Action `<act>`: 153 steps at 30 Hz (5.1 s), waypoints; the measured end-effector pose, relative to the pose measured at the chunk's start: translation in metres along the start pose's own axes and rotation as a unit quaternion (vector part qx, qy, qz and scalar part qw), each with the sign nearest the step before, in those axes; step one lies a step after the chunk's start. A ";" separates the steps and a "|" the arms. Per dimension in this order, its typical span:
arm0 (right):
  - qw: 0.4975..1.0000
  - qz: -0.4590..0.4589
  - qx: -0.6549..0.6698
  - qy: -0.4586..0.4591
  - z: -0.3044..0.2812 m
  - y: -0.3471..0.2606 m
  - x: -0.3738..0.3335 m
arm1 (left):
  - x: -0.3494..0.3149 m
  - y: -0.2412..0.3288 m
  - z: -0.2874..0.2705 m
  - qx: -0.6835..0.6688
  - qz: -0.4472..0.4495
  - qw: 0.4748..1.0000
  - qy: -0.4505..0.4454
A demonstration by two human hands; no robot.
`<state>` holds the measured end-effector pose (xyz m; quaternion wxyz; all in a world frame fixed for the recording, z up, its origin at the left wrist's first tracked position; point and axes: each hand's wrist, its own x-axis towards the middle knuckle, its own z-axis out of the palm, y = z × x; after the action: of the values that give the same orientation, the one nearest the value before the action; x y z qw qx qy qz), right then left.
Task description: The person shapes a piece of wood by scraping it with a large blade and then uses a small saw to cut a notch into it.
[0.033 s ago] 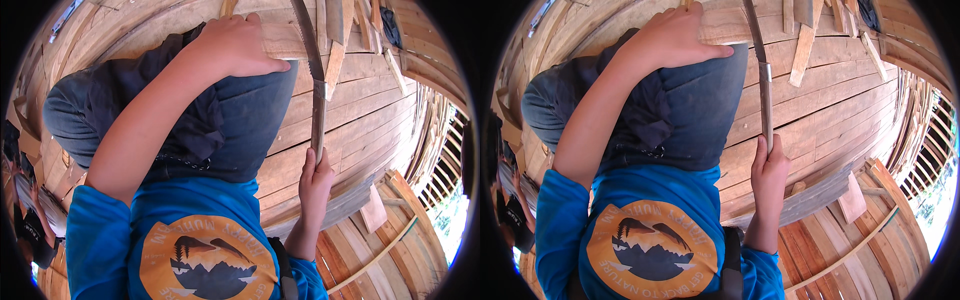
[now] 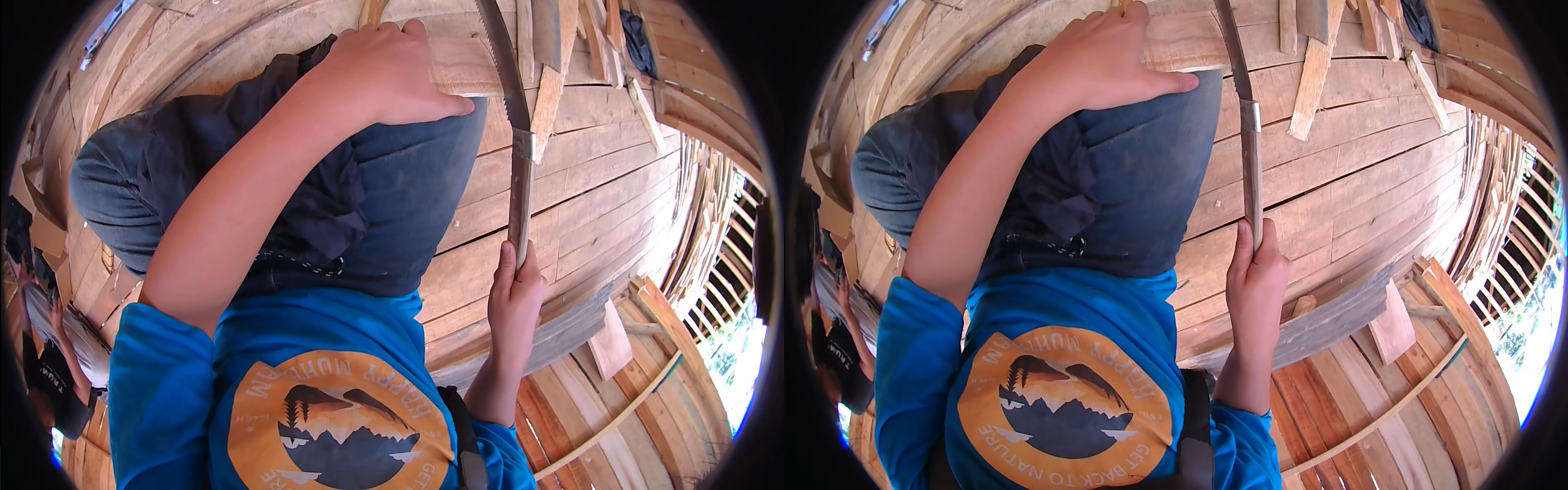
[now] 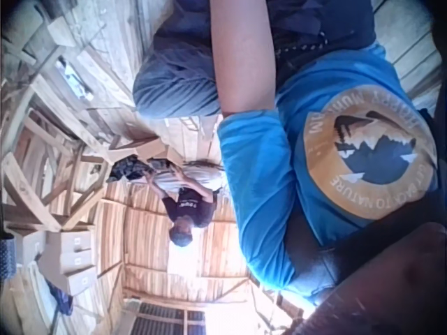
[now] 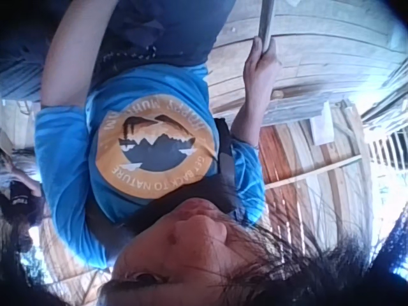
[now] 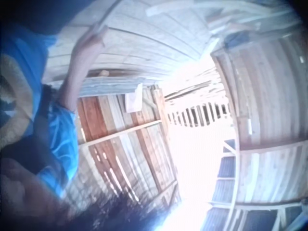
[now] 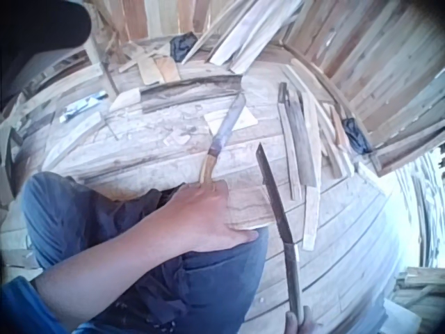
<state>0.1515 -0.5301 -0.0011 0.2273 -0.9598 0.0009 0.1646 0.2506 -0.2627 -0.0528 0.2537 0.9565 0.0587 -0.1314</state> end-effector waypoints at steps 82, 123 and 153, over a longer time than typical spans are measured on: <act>1.000 -0.009 0.025 -0.009 0.007 -0.038 0.031 | -0.007 0.011 0.012 0.011 -0.010 0.996 0.091; 0.996 0.024 0.036 -0.076 -0.020 -0.021 0.029 | 0.001 0.002 -0.021 -0.074 0.019 0.996 -0.038; 0.990 0.067 0.124 -0.005 -0.049 -0.004 -0.057 | -0.005 -0.004 -0.008 -0.092 0.005 0.996 -0.007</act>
<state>0.1131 -0.5522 0.0599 0.3326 -0.9213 0.0840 0.1829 0.2473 -0.2560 -0.0467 0.3414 0.9286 0.0634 -0.1310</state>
